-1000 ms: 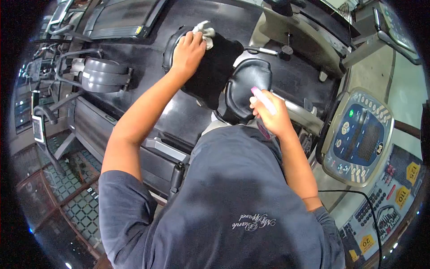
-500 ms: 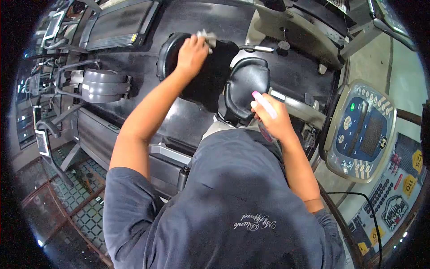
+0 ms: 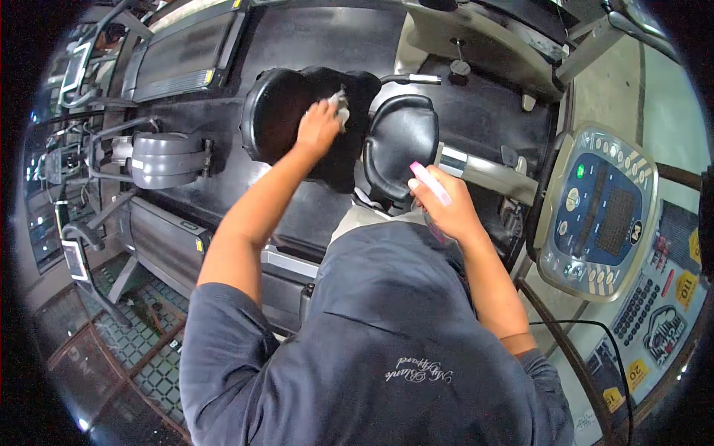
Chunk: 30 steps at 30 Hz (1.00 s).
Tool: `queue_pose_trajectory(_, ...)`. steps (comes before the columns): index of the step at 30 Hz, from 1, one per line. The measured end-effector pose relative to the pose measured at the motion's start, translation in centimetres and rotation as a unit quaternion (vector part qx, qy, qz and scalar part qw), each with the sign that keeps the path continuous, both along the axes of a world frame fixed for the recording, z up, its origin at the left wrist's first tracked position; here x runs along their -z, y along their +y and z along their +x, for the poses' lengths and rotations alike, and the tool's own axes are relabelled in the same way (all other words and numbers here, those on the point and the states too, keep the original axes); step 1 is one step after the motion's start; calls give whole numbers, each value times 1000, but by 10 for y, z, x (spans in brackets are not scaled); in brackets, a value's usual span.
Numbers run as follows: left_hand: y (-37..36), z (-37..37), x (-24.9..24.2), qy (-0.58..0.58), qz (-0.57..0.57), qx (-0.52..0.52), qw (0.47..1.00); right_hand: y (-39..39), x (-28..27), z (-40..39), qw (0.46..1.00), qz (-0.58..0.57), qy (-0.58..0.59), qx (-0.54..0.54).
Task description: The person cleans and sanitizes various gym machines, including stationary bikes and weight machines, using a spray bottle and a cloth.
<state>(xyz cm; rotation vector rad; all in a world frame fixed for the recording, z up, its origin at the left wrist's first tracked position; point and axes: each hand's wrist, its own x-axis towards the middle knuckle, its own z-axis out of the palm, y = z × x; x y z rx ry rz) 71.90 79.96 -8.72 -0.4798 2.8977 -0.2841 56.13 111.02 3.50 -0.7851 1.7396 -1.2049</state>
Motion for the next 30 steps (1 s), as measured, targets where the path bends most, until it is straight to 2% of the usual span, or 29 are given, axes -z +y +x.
queue_pose_trajectory(2,-22,-25,-34,45,-26,26,998,-3,-1,-4,1000,2,-1,-3)
queue_pose_trajectory(5,-45,-47,-45,182,-75,64,978,-5,-1,-6,1000,11,-6,1)
queue_pose_trajectory(8,-34,-48,-8,183,-78,32,979,-4,3,-10,1000,17,-3,0)
queue_pose_trajectory(9,-26,-39,16,167,-68,25,983,-3,5,-10,1000,17,-2,1)
queue_pose_trajectory(10,-17,-28,36,103,-37,16,994,-3,7,-11,1000,17,-7,6)
queue_pose_trajectory(11,-4,-17,59,99,-26,32,994,-2,10,-10,1000,18,-13,13)
queue_pose_trajectory(12,12,-12,61,1,-11,31,999,0,13,-10,999,20,-19,19)
queue_pose_trajectory(13,15,-1,86,39,37,51,997,2,17,-11,1000,14,-15,18)
queue_pose_trajectory(14,19,1,90,0,88,48,995,2,18,-11,999,20,-24,23)
queue_pose_trajectory(18,-19,-30,92,14,28,97,995,1,24,-14,998,28,-44,35)
queue_pose_trajectory(20,-42,-75,43,4,18,84,996,1,29,-15,997,25,-52,41)
queue_pose_trajectory(22,-65,-105,32,66,-65,143,985,4,32,-17,996,22,-68,48)
queue_pose_trajectory(25,-63,-119,46,23,-64,72,995,8,46,-14,994,19,-84,73)
queue_pose_trajectory(28,-33,-85,88,33,-14,116,993,11,58,-13,996,-13,-48,72)
queue_pose_trajectory(30,-13,-56,121,-94,74,141,983,11,63,-14,997,-38,-7,68)
